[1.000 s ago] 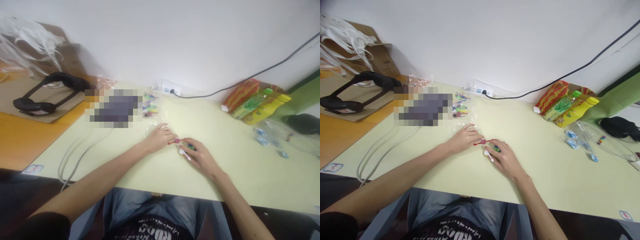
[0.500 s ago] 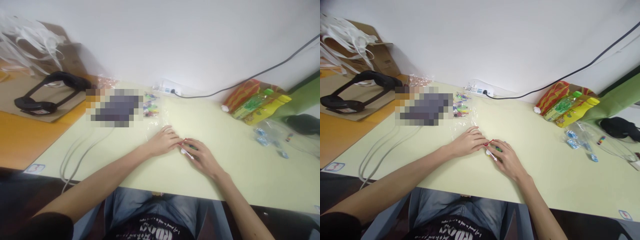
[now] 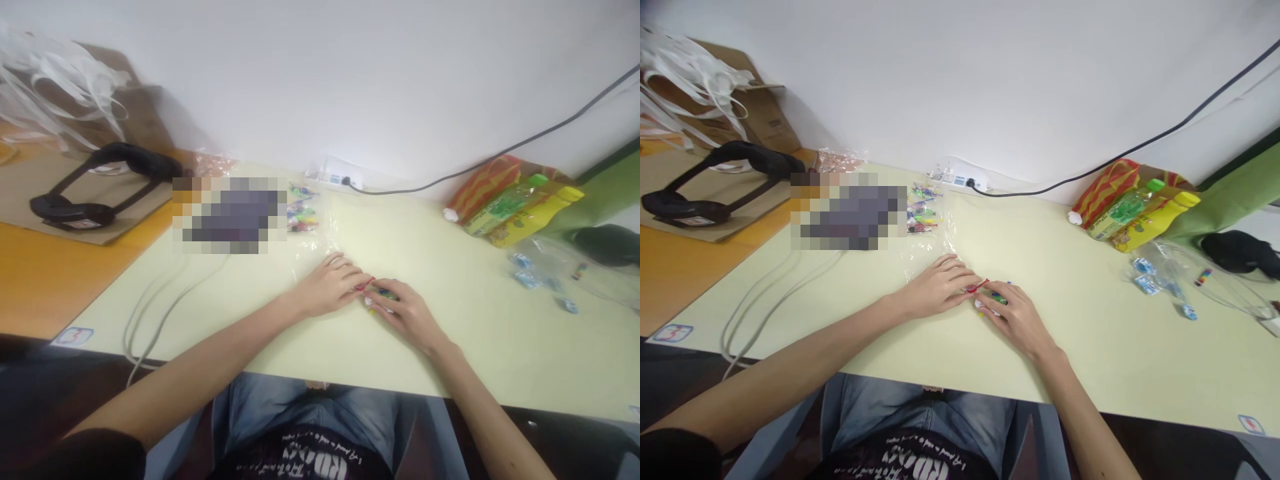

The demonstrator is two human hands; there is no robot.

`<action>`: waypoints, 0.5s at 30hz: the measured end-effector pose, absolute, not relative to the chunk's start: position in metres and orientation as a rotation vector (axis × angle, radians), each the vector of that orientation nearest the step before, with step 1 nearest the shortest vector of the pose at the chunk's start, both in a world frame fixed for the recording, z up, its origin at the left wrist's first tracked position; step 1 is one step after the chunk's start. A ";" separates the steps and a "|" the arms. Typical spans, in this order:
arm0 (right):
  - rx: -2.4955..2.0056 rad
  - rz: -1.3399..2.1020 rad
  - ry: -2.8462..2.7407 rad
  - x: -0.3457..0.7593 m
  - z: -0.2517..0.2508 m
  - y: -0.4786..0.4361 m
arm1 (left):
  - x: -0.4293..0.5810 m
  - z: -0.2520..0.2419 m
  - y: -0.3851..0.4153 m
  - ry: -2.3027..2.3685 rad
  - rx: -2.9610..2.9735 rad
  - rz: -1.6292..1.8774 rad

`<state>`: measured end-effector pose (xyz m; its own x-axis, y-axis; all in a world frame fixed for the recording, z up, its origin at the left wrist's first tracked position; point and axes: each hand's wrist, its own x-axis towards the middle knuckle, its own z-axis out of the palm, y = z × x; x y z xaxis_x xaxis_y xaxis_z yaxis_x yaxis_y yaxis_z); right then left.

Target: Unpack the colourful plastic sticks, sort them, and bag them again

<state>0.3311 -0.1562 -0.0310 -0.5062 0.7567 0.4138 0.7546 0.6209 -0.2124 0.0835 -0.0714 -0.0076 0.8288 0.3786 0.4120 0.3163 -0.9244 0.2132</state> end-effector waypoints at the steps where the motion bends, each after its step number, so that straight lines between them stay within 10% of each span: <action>1: -1.193 0.005 -2.371 0.332 -0.032 -0.156 | 0.084 -0.007 -0.074 0.551 2.877 0.684; 15: -1.204 0.099 -2.278 0.333 -0.031 -0.156 | 0.089 -0.019 -0.071 0.568 2.867 0.661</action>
<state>0.3334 -0.1559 -0.0315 -0.4431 0.7818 0.4388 0.7408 0.5949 -0.3120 0.0886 -0.0709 -0.0195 0.8319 0.3923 0.3924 0.3287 -0.9182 0.2211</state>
